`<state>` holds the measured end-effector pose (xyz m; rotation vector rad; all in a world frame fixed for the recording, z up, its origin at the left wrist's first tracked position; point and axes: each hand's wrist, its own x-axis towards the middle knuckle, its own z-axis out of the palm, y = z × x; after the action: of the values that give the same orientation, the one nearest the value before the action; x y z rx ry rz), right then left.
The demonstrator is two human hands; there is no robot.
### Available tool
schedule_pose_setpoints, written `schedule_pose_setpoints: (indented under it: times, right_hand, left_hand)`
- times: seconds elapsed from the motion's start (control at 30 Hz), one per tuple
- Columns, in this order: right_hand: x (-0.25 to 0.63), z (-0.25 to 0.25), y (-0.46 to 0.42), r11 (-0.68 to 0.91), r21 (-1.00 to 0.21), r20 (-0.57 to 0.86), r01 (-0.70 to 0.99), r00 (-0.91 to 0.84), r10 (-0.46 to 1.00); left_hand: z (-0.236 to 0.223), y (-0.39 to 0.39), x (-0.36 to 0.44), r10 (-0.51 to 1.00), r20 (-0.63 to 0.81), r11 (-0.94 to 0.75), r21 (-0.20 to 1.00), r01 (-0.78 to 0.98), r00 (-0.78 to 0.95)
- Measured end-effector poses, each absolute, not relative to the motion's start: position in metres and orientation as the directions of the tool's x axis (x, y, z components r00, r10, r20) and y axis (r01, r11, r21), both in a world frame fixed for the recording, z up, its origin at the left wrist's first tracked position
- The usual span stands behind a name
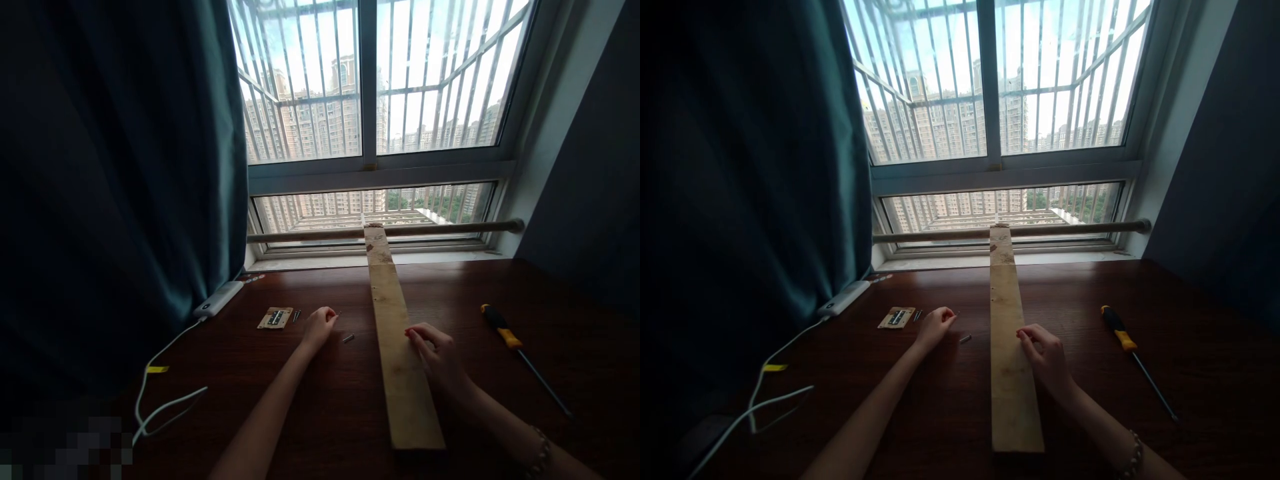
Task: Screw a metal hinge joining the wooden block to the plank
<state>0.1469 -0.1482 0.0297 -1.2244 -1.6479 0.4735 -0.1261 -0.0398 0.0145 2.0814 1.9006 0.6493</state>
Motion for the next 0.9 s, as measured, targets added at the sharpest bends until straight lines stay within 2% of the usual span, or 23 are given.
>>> schedule_pose_setpoints:
  times: [0.13,0.27,0.33,0.47,0.57,0.7,0.8,0.9]
  right_hand:
    - [0.156,0.024,-0.151,0.418,-0.758,0.496,0.500,0.026,0.868]
    - [0.161,0.025,-0.151,0.392,-0.784,0.484,0.480,0.080,0.871]
    - [0.161,0.027,-0.152,0.389,-0.787,0.483,0.479,0.085,0.871]
    - [0.162,0.028,-0.152,0.396,-0.784,0.491,0.478,0.087,0.867]
    - [0.162,0.028,-0.152,0.400,-0.782,0.495,0.478,0.086,0.864]
    - [0.162,0.030,-0.153,0.400,-0.790,0.490,0.464,0.087,0.867]
    - [0.163,0.030,-0.153,0.397,-0.796,0.485,0.457,0.090,0.870]
    - [0.163,0.028,-0.152,0.391,-0.800,0.480,0.455,0.096,0.872]
  left_hand:
    - [0.022,-0.057,-0.101,0.982,0.070,-0.185,0.503,0.844,0.174]
    - [0.022,-0.074,-0.085,0.965,0.062,-0.259,0.387,0.885,0.255]
    - [0.020,-0.076,-0.084,0.954,0.014,-0.283,0.359,0.889,0.298]
    - [0.025,-0.066,-0.099,0.899,-0.032,-0.374,0.463,0.804,0.437]
    - [0.039,-0.059,-0.119,0.878,-0.048,-0.373,0.554,0.744,0.476]
    - [0.053,-0.057,-0.144,0.793,-0.217,-0.307,0.666,0.680,0.570]
    - [0.049,-0.056,-0.153,0.719,-0.344,-0.277,0.654,0.704,0.603]
    - [0.040,-0.053,-0.155,0.667,-0.399,-0.287,0.642,0.711,0.629]
